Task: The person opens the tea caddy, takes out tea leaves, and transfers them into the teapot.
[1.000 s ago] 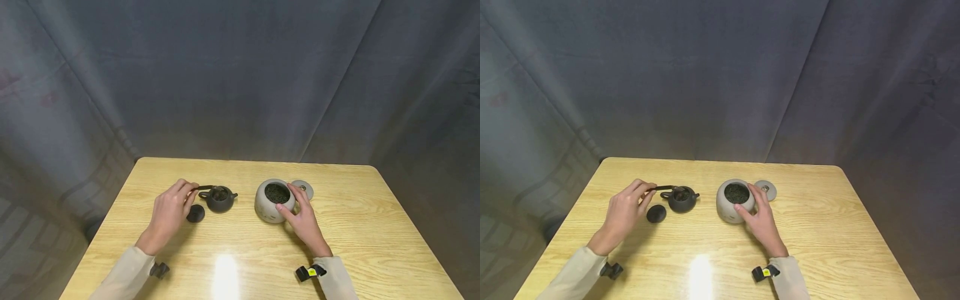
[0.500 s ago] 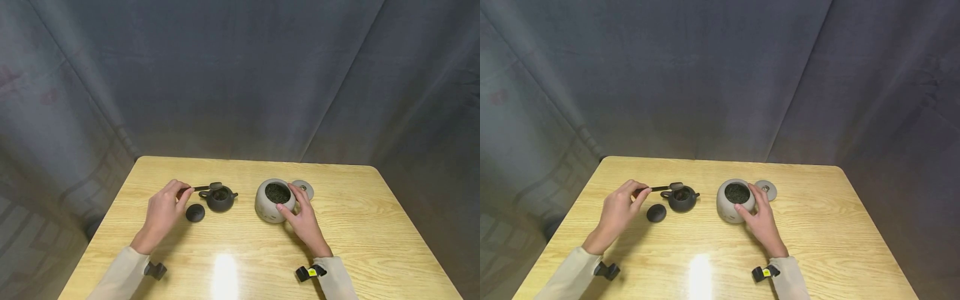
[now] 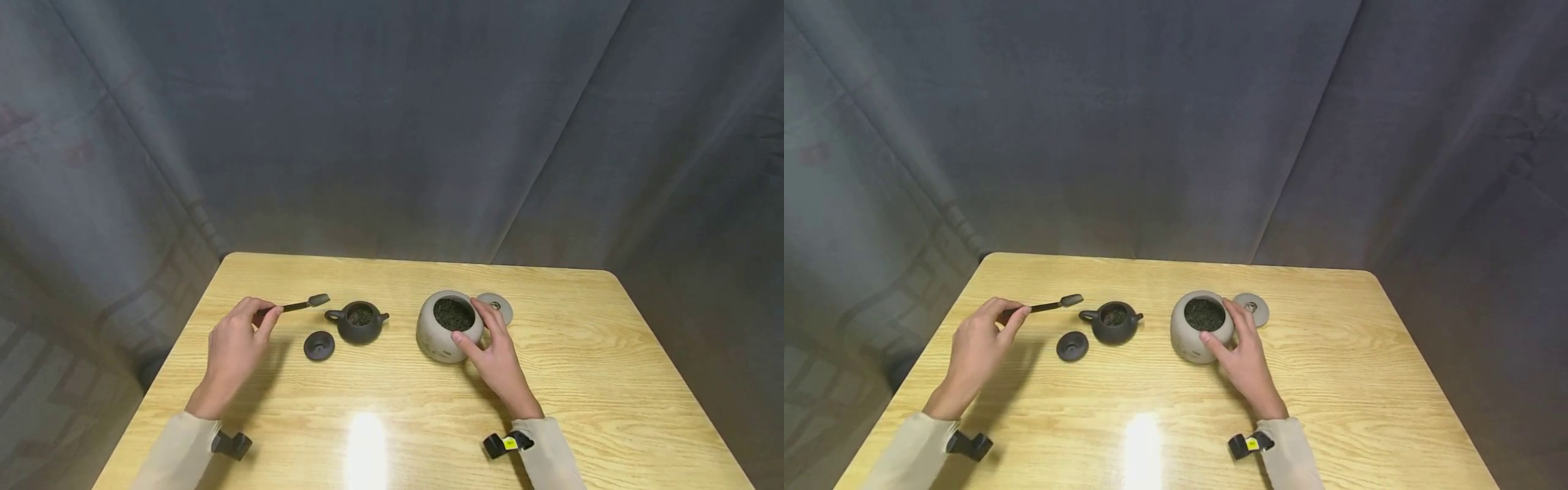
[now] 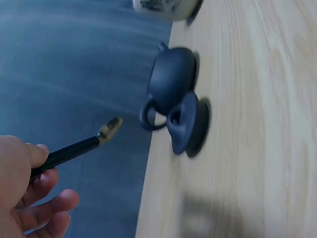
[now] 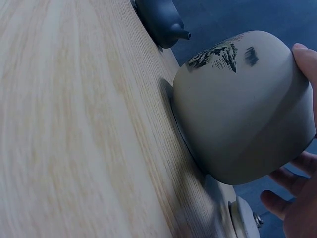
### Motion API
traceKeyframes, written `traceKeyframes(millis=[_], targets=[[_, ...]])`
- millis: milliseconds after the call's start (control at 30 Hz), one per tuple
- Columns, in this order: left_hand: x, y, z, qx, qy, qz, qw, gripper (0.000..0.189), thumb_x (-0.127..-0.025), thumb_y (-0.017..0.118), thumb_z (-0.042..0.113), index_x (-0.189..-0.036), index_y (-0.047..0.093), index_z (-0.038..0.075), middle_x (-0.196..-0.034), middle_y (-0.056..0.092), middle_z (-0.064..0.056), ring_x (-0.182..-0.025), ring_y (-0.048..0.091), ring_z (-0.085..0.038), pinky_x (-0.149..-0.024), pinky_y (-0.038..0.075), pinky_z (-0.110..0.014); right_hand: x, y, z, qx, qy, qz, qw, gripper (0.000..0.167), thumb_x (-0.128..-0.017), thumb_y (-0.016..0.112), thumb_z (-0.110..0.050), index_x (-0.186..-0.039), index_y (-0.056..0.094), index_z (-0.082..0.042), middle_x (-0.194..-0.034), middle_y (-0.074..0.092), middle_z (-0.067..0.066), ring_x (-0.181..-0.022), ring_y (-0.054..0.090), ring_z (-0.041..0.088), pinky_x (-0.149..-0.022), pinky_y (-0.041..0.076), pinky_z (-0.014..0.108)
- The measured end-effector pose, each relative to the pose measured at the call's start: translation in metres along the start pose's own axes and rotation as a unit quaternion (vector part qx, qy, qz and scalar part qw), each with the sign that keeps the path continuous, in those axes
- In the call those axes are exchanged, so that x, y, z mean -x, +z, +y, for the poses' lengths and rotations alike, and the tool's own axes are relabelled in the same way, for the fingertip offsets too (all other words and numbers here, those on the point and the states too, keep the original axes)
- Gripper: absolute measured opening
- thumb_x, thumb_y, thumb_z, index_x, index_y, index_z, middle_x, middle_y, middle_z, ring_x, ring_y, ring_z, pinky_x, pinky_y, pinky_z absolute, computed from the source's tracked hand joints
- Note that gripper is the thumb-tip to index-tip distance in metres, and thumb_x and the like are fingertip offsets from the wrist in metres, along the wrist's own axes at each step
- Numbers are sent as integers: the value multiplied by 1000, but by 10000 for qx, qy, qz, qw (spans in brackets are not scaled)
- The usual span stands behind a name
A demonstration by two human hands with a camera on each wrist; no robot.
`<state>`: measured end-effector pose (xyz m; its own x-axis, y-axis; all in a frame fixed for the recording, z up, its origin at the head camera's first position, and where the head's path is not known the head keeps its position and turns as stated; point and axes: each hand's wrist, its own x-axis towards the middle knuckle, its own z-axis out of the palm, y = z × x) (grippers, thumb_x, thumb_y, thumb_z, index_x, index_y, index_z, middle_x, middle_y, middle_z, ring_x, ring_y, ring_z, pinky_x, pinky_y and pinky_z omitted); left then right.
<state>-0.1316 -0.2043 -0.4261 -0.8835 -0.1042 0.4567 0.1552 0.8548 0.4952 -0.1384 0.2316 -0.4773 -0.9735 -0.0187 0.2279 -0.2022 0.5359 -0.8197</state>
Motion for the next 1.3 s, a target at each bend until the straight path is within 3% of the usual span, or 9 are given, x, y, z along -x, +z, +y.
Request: traceKeyframes(millis=[300,733,967,1200,1300], targets=[[6,1,-26,-149,-400,91,9990,16,-102,75,22,-101,77,6,-82,68,-7,-68,58,-20,-59,38,-30,0,0,0,25,1,-2,10000,77,-97,79,-30,-164,42,-19,-169,36,14,-161,31,42,-126,23,75],[13,9,-43,-286,-588,202,9977,17,-101,75,20,-100,77,3,-85,73,-13,-70,66,-28,-56,42,-36,0,0,0,-11,23,-12,10000,77,-98,79,-30,-164,42,-18,-169,36,14,-160,32,42,-126,23,75],[21,13,-44,-517,-384,-153,9978,19,-99,78,20,-96,77,2,-84,75,-14,-60,64,-24,-48,44,-37,0,0,0,-12,26,-1,10000,77,-98,79,-30,-164,42,-18,-169,36,14,-160,32,42,-126,23,75],[27,17,-35,-899,-626,-1139,9874,24,-98,77,27,-89,77,5,-80,74,-9,-60,56,-20,-50,42,-34,0,0,0,0,29,-12,10000,78,-98,79,-30,-164,41,-17,-170,35,15,-160,31,43,-126,23,75],[29,22,-31,-976,-604,-1358,9841,23,-97,77,27,-84,75,8,-75,72,-7,-59,54,-18,-49,40,-33,0,0,0,5,18,-12,10000,77,-98,79,-29,-164,41,-16,-170,36,17,-159,33,43,-126,23,75]])
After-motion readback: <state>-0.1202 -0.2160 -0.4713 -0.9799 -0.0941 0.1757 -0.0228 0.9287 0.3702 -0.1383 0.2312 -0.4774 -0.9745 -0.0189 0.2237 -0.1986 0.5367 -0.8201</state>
